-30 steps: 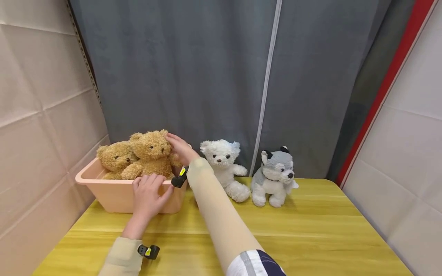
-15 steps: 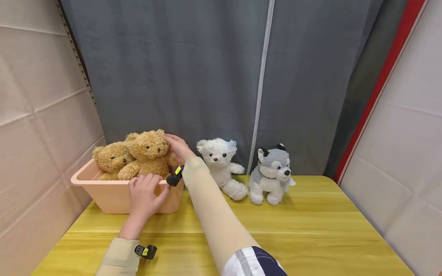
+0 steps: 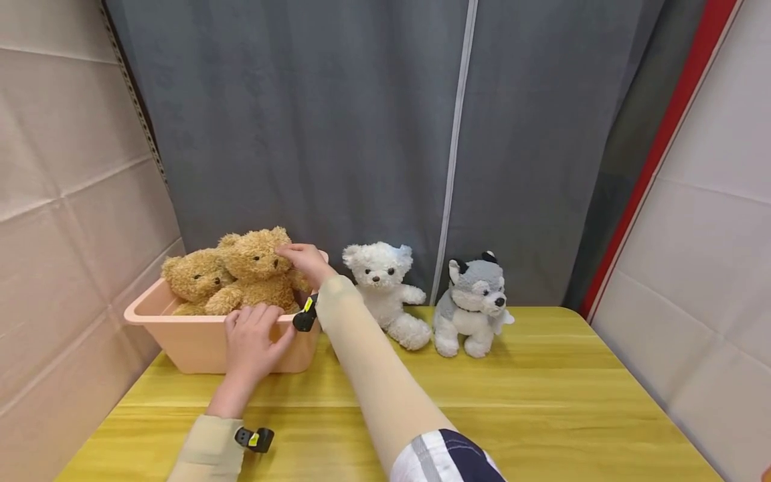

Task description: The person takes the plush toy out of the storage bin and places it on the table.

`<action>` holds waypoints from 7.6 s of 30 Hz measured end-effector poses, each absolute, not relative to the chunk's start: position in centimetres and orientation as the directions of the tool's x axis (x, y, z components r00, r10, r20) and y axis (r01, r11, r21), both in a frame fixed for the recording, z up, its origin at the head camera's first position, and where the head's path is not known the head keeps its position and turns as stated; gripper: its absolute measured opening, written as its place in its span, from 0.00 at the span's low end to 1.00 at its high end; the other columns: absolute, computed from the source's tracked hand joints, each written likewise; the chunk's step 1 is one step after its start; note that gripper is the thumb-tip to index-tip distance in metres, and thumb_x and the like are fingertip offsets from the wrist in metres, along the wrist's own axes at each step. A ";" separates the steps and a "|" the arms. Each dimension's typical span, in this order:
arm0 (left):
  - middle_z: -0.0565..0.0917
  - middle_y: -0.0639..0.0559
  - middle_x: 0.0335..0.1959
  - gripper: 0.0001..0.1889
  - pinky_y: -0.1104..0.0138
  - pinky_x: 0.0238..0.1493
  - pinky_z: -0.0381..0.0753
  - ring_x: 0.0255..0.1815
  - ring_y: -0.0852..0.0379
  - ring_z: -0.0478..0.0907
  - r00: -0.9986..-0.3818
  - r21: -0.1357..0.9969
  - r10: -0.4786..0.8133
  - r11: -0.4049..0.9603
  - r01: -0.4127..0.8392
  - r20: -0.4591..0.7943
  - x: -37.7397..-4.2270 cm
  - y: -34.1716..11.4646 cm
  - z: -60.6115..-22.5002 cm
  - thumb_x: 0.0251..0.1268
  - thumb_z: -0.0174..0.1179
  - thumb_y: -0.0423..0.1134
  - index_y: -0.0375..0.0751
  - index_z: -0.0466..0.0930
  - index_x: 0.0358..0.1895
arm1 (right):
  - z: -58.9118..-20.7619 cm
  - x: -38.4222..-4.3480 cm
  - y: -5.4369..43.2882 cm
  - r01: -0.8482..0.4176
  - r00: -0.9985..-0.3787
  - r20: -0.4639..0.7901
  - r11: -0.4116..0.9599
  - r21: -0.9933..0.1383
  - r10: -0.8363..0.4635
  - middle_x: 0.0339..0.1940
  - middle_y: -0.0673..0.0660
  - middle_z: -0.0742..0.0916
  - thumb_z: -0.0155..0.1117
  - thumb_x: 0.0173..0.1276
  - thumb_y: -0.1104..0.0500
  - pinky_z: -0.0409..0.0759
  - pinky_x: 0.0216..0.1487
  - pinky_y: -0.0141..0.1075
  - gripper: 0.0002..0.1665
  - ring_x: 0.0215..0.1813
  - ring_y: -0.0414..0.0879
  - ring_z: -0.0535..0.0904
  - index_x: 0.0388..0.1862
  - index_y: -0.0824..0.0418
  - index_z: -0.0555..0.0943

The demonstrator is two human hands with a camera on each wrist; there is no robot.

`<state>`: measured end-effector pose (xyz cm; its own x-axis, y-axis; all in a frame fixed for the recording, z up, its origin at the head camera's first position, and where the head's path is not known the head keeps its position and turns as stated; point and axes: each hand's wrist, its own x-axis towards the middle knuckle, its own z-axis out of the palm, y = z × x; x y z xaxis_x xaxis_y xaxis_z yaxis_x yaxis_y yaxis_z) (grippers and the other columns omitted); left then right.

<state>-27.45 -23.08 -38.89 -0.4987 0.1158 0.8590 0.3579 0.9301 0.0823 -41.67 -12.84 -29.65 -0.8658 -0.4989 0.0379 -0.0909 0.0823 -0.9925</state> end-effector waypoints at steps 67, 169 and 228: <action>0.78 0.50 0.31 0.20 0.47 0.49 0.59 0.34 0.47 0.69 -0.472 0.068 0.136 0.918 0.392 0.871 -27.5 -22.9 -38.7 0.56 0.59 0.58 0.44 0.77 0.35 | -24.5 -40.9 -13.2 -0.629 -0.710 0.048 0.602 -0.492 -0.702 0.78 0.49 0.53 0.79 0.52 0.51 0.56 0.70 0.52 0.50 0.78 0.49 0.41 0.70 0.40 0.61; 0.73 0.51 0.27 0.14 0.46 0.48 0.58 0.32 0.46 0.68 -0.497 0.078 0.143 0.915 0.397 0.856 -28.8 -23.4 -39.3 0.51 0.65 0.48 0.44 0.72 0.31 | -8.8 -38.5 -2.2 -0.748 -0.628 0.572 0.613 -0.256 -0.528 0.60 0.48 0.72 0.74 0.48 0.50 0.70 0.52 0.38 0.52 0.57 0.43 0.68 0.73 0.43 0.63; 0.75 0.49 0.28 0.16 0.46 0.50 0.58 0.33 0.46 0.68 -0.479 0.104 0.104 0.916 0.388 0.872 -27.8 -25.5 -39.1 0.54 0.56 0.53 0.43 0.74 0.33 | -23.9 -29.9 7.0 -0.726 -0.566 0.432 0.673 0.142 -0.702 0.49 0.54 0.81 0.70 0.41 0.34 0.69 0.54 0.52 0.53 0.48 0.49 0.78 0.66 0.57 0.71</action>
<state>-27.82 -25.45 -39.05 -0.4788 0.1043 0.8717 0.3884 0.9156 0.1037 -29.93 6.96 -23.93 -0.5664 -0.7018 0.4320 -0.7259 0.6730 0.1417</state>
